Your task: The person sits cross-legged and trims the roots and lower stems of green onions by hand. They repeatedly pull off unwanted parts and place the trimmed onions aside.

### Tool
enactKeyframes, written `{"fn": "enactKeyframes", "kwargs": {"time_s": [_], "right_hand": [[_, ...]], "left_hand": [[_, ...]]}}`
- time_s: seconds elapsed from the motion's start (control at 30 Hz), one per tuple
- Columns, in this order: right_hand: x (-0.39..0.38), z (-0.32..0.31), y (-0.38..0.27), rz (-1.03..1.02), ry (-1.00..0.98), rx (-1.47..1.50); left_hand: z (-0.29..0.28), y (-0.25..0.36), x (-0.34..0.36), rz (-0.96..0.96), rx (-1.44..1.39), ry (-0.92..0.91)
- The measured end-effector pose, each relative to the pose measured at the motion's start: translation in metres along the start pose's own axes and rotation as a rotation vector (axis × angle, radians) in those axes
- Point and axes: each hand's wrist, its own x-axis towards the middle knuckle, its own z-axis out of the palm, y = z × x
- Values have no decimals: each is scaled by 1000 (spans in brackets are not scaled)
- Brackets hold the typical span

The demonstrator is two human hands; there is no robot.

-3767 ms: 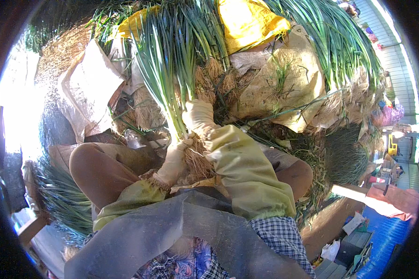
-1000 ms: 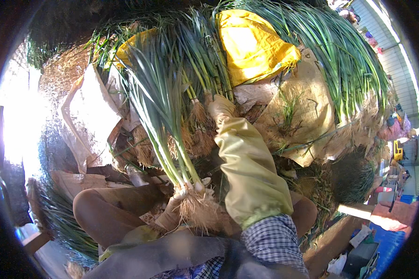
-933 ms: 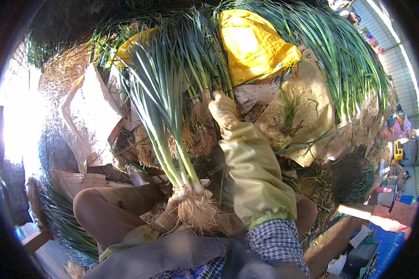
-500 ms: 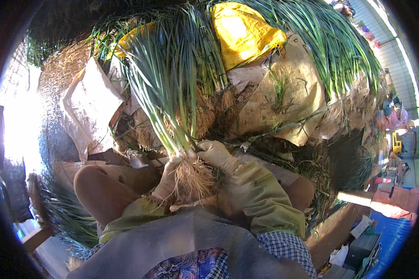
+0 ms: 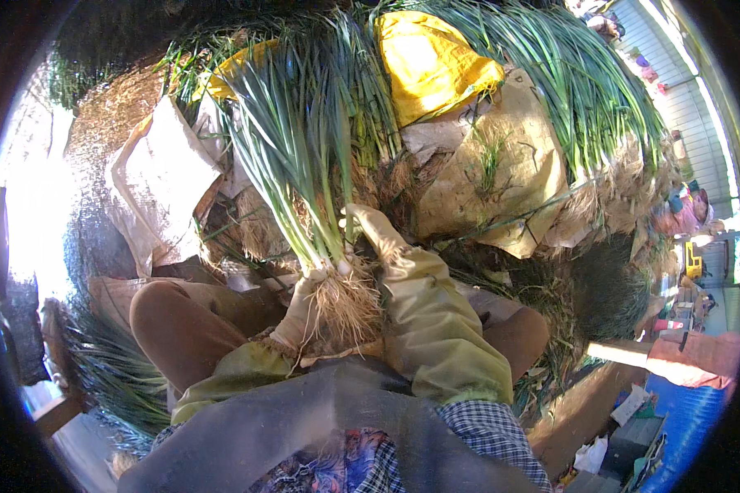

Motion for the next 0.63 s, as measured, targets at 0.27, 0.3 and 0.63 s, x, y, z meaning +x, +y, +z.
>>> {"fn": "enactKeyframes", "kwargs": {"time_s": [0.27,0.3,0.63], "right_hand": [[-21,32,-4,-297,57,-267],[-23,29,-2,-171,172,-260],[53,26,-13,484,400,-2466]], "left_hand": [[-6,-6,4,84,-61,-58],[-8,-8,7,47,-80,-26],[-19,-16,12,55,196,267]]}}
